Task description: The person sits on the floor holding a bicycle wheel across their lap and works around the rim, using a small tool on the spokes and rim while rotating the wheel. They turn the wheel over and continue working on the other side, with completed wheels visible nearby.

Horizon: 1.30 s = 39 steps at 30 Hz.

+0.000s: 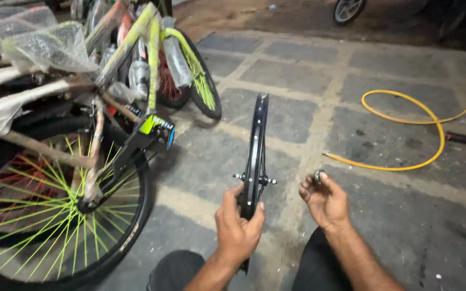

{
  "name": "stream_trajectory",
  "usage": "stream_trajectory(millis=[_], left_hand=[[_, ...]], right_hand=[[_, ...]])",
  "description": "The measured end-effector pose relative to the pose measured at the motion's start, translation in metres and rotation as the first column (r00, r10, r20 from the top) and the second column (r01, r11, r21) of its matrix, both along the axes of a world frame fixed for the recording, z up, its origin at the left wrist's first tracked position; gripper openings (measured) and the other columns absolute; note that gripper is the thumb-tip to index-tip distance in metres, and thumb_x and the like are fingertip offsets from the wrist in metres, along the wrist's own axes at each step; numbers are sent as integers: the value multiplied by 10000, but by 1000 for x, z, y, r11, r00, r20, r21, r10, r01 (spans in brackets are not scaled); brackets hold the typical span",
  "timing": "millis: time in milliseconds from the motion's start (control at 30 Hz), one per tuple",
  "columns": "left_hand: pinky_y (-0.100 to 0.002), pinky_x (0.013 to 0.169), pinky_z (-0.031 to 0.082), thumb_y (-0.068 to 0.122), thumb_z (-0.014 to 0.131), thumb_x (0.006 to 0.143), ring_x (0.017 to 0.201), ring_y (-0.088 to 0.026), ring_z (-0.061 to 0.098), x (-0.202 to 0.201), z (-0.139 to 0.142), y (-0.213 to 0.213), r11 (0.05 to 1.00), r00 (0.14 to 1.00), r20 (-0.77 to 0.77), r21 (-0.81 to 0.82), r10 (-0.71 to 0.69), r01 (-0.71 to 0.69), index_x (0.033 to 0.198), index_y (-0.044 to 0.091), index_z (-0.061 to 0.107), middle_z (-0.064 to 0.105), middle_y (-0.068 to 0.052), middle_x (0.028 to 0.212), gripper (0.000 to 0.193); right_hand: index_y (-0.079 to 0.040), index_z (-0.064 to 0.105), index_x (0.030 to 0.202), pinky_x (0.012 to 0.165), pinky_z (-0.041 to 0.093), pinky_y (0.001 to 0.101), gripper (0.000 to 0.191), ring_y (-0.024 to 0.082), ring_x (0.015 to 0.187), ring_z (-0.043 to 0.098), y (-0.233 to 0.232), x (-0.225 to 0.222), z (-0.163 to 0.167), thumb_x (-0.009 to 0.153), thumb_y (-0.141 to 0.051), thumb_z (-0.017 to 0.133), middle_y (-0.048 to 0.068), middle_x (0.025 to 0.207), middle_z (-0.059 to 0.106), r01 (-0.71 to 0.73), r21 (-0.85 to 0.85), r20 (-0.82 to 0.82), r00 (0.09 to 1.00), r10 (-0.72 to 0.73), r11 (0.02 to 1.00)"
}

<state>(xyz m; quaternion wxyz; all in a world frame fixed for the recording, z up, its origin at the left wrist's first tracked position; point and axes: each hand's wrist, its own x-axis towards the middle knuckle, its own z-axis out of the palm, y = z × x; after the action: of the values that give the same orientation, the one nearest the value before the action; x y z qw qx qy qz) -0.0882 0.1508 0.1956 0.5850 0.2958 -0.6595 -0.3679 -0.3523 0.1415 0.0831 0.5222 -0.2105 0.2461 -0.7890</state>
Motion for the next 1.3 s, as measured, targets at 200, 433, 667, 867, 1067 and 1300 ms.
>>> stream_trajectory(millis=[200,433,667,867,1067,1300], left_hand=[[-291,656,585,29,715,867,788,-153,735,3,-67,-15,983,987,55,91,154,-158,1210,-66,547,741,-136,919,393],[-317,732,579,64,759,837,832,-157,733,-4,-108,-8,965,969,156,154,190,-214,1211,-44,531,746,-115,959,451],[-331,673,534,332,667,1022,746,-142,620,-10,-148,-36,882,987,98,443,131,-161,1151,15,651,682,-66,851,343],[-383,625,550,389,594,1012,671,-190,624,10,-235,-108,602,977,211,784,-29,-152,1058,-5,609,657,-95,798,397],[-411,633,541,440,551,1035,654,-238,619,0,-265,-99,502,990,63,865,-125,9,1023,5,588,638,-112,794,438],[-461,767,507,488,426,1075,828,-339,638,-6,-244,-93,827,914,395,479,97,-295,1069,28,560,661,-199,881,479]], right_hand=[[-53,621,1023,745,523,365,89,269,895,643,11,12,-89,1041,-131,658,104,927,655,-47,157,21,999,45,986],[-39,612,1147,756,556,339,173,236,899,667,-8,36,-77,980,-73,645,89,964,660,-85,348,-87,989,122,934],[-14,747,1249,638,448,322,315,192,757,542,-48,62,-124,967,-91,629,114,1018,750,115,635,-608,684,403,764],[-13,708,1165,670,531,318,276,163,760,654,-48,90,-146,986,-145,544,83,905,732,-124,652,-472,706,528,748],[-23,638,1248,547,492,309,281,130,639,590,-50,100,-141,1002,-144,577,31,790,660,-137,677,-358,797,486,723],[-180,552,1363,498,447,281,389,87,613,526,-54,102,-141,975,-168,557,-18,798,595,-95,464,-424,849,315,881]])
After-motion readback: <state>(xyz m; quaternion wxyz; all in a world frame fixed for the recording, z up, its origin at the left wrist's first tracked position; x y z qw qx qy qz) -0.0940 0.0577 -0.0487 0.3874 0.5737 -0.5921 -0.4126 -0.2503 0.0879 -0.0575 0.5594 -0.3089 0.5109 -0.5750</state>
